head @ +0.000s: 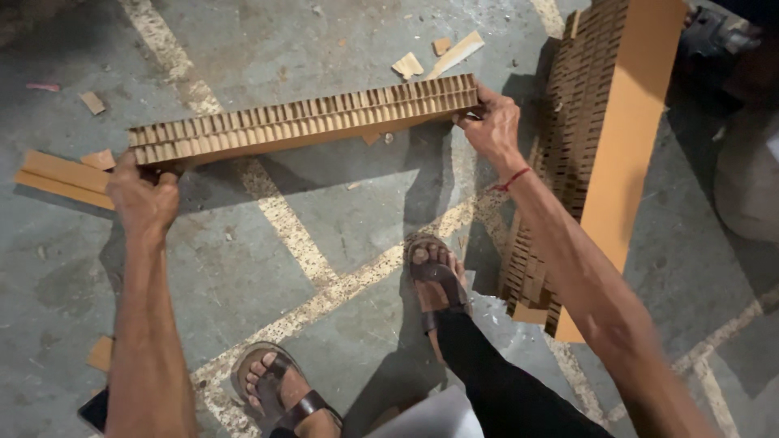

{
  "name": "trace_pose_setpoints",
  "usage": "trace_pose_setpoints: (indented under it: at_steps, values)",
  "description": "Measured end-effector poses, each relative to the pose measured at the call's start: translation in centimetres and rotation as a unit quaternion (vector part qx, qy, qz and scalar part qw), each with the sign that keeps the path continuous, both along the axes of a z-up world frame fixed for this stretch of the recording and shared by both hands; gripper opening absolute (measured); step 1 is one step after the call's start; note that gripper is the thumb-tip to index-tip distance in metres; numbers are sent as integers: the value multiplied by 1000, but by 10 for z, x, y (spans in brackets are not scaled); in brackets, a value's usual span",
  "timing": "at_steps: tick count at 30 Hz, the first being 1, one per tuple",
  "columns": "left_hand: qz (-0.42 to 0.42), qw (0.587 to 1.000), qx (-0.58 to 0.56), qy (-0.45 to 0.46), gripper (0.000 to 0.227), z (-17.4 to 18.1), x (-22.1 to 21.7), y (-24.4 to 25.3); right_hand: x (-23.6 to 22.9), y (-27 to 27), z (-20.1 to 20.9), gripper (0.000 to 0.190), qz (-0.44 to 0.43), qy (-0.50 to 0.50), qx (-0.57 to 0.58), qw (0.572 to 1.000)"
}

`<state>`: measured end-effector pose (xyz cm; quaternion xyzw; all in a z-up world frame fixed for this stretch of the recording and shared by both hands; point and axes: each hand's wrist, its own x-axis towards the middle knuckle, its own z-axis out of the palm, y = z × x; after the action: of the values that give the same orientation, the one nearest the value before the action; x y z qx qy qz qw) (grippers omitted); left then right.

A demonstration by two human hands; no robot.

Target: The person picks up long, grooved wooden planks from the floor and stacks them vertically against a larger pile. The person handles the planks one by one, inspecting them briefly before placing them in the stack.

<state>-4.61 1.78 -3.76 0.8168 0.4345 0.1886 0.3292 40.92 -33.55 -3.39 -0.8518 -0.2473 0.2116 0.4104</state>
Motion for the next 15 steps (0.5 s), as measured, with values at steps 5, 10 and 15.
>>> trace_pose_setpoints:
  at_steps: [5, 10, 15]
  values:
    - [15, 998, 60, 11, 29, -19, 4, 5, 11, -8, -12, 66, 30, -4, -13, 999]
    - [62, 998, 19, -13, 30, -35, 2, 2, 18, -5, -29, 56, -50, 181, 133, 973]
    - [75, 995, 58, 12, 51, -38, 8, 4, 23, -17, -23, 30, 96, -33, -24, 995]
